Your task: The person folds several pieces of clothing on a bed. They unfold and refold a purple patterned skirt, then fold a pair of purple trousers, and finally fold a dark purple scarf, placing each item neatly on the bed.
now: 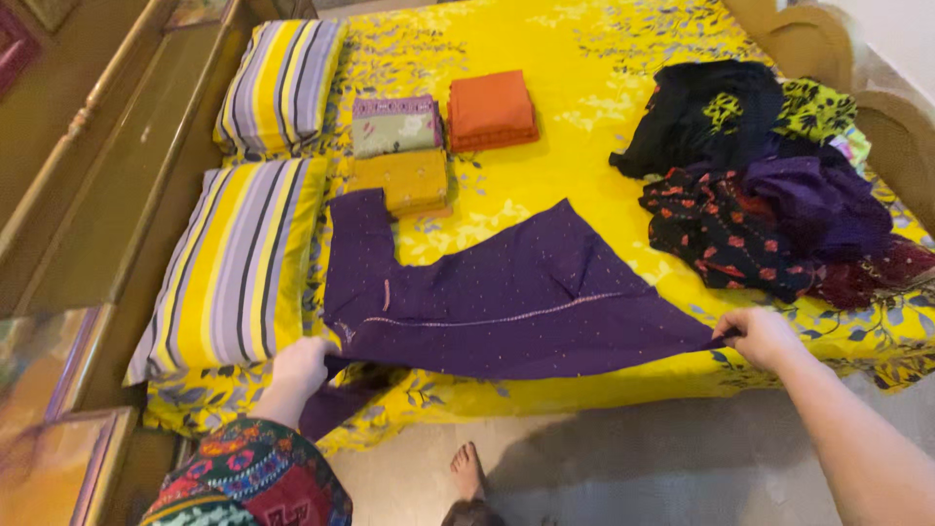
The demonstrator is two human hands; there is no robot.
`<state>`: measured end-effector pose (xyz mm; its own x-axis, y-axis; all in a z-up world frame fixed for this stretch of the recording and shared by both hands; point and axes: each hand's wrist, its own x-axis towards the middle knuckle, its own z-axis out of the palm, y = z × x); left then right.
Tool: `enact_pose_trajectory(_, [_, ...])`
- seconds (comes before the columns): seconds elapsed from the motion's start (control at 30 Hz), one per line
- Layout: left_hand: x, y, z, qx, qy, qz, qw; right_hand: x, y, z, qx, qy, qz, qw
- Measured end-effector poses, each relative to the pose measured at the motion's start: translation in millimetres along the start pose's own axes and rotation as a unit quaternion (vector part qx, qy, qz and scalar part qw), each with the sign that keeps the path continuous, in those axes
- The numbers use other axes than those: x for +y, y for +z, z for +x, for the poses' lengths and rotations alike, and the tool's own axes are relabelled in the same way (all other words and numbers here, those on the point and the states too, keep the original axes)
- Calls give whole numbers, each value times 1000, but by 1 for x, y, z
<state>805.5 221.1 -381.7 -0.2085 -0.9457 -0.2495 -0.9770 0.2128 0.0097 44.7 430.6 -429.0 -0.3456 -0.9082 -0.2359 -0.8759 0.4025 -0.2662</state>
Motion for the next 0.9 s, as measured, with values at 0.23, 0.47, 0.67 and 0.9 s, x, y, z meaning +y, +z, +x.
enact_pose_trajectory(0.23, [-8, 7, -3, -55, -53, -28, 997, 3, 11, 10, -29, -5, 1, 1000])
enact_pose_trajectory(0.47, [5, 21, 39, -38, -78, -84, 993, -37, 24, 25, -23, 68, -77, 994])
enact_pose_trajectory(0.67, [31, 50, 84, -74, -123, 13, 990, -58, 51, 45, -65, 104, -98, 988])
enact_pose_trajectory(0.9, [35, 67, 115, -170, -175, 19, 970, -62, 84, 71, -193, 189, -187, 944])
